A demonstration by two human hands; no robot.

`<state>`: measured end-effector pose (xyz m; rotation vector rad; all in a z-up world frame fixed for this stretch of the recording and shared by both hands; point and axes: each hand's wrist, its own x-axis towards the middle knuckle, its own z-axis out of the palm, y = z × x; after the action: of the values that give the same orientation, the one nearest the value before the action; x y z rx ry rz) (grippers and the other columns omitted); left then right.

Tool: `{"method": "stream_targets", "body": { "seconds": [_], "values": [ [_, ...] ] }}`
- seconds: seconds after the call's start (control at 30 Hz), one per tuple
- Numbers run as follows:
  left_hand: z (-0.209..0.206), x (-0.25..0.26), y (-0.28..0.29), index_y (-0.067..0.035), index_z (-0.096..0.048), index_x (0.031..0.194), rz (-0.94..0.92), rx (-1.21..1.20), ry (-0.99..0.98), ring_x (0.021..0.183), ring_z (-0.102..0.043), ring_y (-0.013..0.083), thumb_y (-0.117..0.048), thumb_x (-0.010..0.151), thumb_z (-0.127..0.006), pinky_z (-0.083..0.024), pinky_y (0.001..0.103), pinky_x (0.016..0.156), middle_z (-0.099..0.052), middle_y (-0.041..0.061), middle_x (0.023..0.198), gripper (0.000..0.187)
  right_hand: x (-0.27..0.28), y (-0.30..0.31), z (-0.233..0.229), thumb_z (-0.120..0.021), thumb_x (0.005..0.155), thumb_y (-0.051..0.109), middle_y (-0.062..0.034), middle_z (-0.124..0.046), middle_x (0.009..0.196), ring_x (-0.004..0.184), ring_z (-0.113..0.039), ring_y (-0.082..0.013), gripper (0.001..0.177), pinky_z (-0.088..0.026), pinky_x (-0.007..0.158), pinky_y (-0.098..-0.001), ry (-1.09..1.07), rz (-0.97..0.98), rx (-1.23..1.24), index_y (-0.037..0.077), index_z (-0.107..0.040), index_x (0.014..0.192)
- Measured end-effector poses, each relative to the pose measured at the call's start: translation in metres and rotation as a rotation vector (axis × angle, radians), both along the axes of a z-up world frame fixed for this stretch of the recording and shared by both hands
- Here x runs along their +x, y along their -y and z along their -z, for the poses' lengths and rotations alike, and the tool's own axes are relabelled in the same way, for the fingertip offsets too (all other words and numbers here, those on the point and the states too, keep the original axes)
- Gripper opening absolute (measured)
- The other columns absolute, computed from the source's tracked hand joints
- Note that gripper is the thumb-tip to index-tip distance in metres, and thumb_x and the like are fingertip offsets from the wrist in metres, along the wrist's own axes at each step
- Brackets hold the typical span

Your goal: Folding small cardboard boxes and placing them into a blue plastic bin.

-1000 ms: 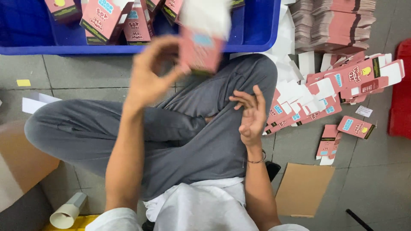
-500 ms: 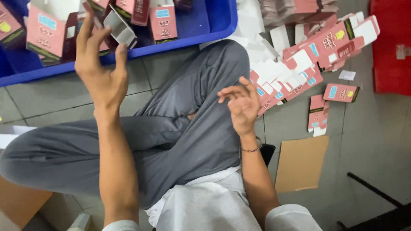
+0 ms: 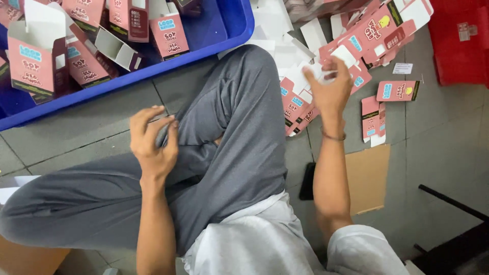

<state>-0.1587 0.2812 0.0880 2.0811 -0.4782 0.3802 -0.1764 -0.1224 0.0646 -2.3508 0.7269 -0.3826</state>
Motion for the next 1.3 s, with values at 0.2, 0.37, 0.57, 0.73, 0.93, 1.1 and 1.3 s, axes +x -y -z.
{"method": "stream_targets", "body": {
  "seconds": [0.2, 0.37, 0.57, 0.73, 0.93, 1.1, 1.3],
  "values": [
    [-0.004, 0.001, 0.01, -0.002, -0.076, 0.105, 0.064, -0.006, -0.032, 0.105, -0.066, 0.0371, 0.002, 0.095, -0.079, -0.054, 0.048, 0.092, -0.07, 0.014, 0.11, 0.011, -0.03, -0.024, 0.007, -0.102, 0.06, 0.018, -0.0161, -0.062, 0.106, 0.103, -0.059, -0.0361, 0.084, -0.043, 0.1, -0.052, -0.432, -0.182, -0.153, 0.005, -0.064, 0.135],
    [-0.004, -0.002, 0.011, -0.002, -0.074, 0.104, 0.072, -0.029, -0.04, 0.101, -0.065, 0.0372, -0.001, 0.099, -0.076, -0.054, 0.048, 0.09, -0.07, 0.015, 0.106, 0.005, -0.032, -0.023, -0.009, -0.098, 0.068, 0.003, -0.0233, -0.057, 0.112, 0.106, -0.058, -0.0401, 0.08, -0.044, 0.098, -0.0518, -0.399, -0.168, -0.167, 0.002, -0.06, 0.138],
    [-0.007, -0.002, 0.012, 0.0, -0.074, 0.107, 0.09, -0.05, -0.056, 0.099, -0.066, 0.0371, -0.002, 0.099, -0.076, -0.054, 0.048, 0.088, -0.071, 0.016, 0.106, 0.009, -0.044, 0.029, 0.011, -0.101, 0.067, 0.0, -0.0231, -0.049, 0.117, 0.106, -0.059, -0.0411, 0.102, -0.055, 0.089, -0.0458, -0.334, -0.006, -0.002, 0.0, -0.041, 0.15],
    [-0.026, -0.008, 0.017, 0.004, -0.067, 0.108, 0.036, -0.058, -0.199, 0.106, -0.063, 0.031, 0.008, 0.088, -0.078, -0.052, 0.041, 0.096, -0.067, 0.017, 0.113, 0.023, -0.055, 0.056, 0.004, -0.083, 0.066, -0.02, -0.0166, -0.058, 0.12, 0.105, -0.056, -0.027, 0.101, -0.054, 0.096, -0.0428, 0.127, -0.174, 0.042, 0.007, -0.036, 0.152],
    [-0.043, -0.012, 0.032, 0.004, -0.068, 0.109, 0.098, -0.208, -0.33, 0.099, -0.069, 0.0272, 0.008, 0.084, -0.078, -0.055, 0.036, 0.09, -0.07, 0.017, 0.112, 0.027, -0.042, -0.011, -0.091, -0.074, 0.085, -0.011, -0.0227, -0.058, 0.134, 0.12, -0.06, -0.0355, 0.078, -0.051, 0.108, -0.0475, 0.329, -0.222, 0.22, 0.006, -0.037, 0.151],
    [-0.061, -0.01, 0.061, 0.0, -0.063, 0.126, 0.257, -0.336, -0.335, 0.11, -0.067, 0.0438, -0.023, 0.075, -0.093, -0.053, 0.052, 0.097, -0.067, 0.023, 0.119, 0.063, -0.051, -0.072, -0.07, -0.095, 0.075, -0.006, -0.0194, -0.052, 0.126, 0.118, -0.05, -0.0242, 0.1, -0.04, 0.11, -0.038, 0.496, -0.233, 0.416, 0.003, -0.033, 0.153],
    [-0.064, -0.024, 0.088, 0.006, -0.039, 0.15, 0.258, -0.218, -0.324, 0.13, -0.054, 0.0506, -0.039, 0.058, -0.102, -0.046, 0.062, 0.113, -0.052, 0.03, 0.138, 0.12, -0.056, -0.131, -0.036, -0.082, 0.068, -0.007, -0.0082, -0.064, 0.114, 0.103, -0.055, -0.0068, 0.084, -0.049, 0.097, -0.0269, 0.431, -0.231, 0.906, 0.001, -0.046, 0.143]
  ]
}}
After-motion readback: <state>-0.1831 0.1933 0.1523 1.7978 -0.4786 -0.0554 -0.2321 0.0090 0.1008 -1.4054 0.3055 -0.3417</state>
